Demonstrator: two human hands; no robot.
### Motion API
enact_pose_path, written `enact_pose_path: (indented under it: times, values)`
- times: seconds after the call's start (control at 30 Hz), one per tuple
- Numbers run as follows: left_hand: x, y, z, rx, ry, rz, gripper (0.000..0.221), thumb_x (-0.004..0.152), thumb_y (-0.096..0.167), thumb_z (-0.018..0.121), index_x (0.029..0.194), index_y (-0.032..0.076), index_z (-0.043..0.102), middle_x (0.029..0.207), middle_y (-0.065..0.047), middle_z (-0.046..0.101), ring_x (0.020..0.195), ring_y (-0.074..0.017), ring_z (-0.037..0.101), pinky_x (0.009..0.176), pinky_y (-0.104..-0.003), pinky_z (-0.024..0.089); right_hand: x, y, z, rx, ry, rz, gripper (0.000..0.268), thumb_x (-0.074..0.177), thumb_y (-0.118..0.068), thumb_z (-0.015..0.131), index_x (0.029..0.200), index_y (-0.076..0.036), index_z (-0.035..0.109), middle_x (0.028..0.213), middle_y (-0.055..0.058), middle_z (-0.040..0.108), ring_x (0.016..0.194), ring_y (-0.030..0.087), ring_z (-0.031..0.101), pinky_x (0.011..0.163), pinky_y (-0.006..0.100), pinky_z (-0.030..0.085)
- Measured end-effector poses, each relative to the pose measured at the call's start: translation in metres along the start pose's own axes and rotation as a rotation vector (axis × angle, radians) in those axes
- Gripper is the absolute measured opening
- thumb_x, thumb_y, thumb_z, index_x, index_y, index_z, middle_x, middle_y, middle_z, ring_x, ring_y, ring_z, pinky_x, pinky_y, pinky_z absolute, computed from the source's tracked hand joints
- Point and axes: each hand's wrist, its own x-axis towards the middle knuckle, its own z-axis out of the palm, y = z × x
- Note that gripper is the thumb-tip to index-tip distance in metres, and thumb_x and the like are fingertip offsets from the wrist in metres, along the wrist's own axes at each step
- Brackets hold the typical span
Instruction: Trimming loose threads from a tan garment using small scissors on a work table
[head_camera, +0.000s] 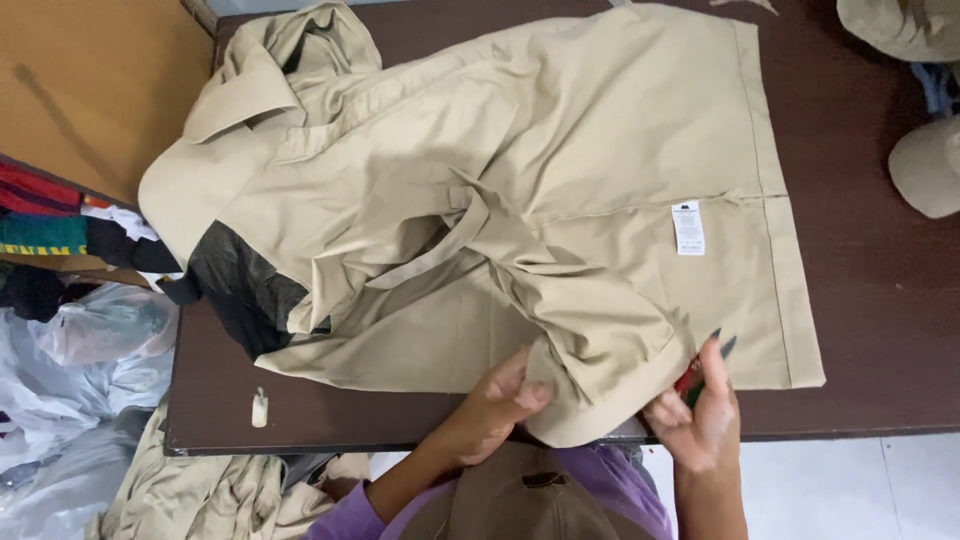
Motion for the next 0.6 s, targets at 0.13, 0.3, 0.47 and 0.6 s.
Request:
enact_pose_path:
  times: [0.13, 0.3, 0.47, 0.6]
  values:
    - [0.006, 0.015, 0.011, 0.331, 0.003, -0.179, 0.053, 0.084, 0.031, 0.056, 0.115, 0.011, 0.018, 0.107, -0.008, 0.045, 0.104, -0.0183, 0.046, 0.095, -0.035, 0.039, -0.019, -0.004, 0.012, -0.369, 0.218, -0.189, 0.023, 0.078, -0.003, 0.053, 0.064, -0.016, 0.041, 0.046, -0.005, 0.028, 0.033, 0.005, 0.016, 0.035, 0.026, 0.014]
    - [0.012, 0.031, 0.009, 0.472, 0.113, -0.122, 0.085, 0.077, 0.051, 0.051, 0.143, 0.012, 0.016, 0.141, -0.014, 0.038, 0.127, -0.0267, 0.042, 0.100, -0.044, 0.042, -0.006, -0.072, -0.105, -1.182, 0.494, -0.781, 0.014, 0.080, -0.010, 0.068, 0.092, -0.006, 0.063, 0.093, 0.003, 0.062, 0.080, 0.011, 0.057, 0.069, 0.025, 0.050]
    - [0.008, 0.032, -0.022, 0.572, 0.353, 0.105, 0.030, 0.083, 0.026, 0.054, 0.108, 0.013, 0.066, 0.115, 0.001, 0.066, 0.102, -0.0087, 0.059, 0.088, -0.022, 0.043, -0.035, -0.128, -0.110, -2.506, 0.343, -1.429, 0.022, 0.069, -0.012, 0.078, 0.089, -0.009, 0.067, 0.099, 0.019, 0.060, 0.095, 0.039, 0.059, 0.085, 0.045, 0.053]
    - [-0.007, 0.041, -0.056, 0.840, 0.471, 0.163, 0.027, 0.082, 0.031, 0.052, 0.100, 0.020, 0.069, 0.109, 0.001, 0.070, 0.103, -0.0122, 0.064, 0.087, -0.028, 0.050, -0.037, -0.132, -0.091, -2.481, 0.494, -0.928, 0.060, 0.067, 0.004, 0.053, 0.121, -0.019, 0.063, 0.138, -0.002, 0.061, 0.107, 0.024, 0.064, 0.077, 0.040, 0.053]
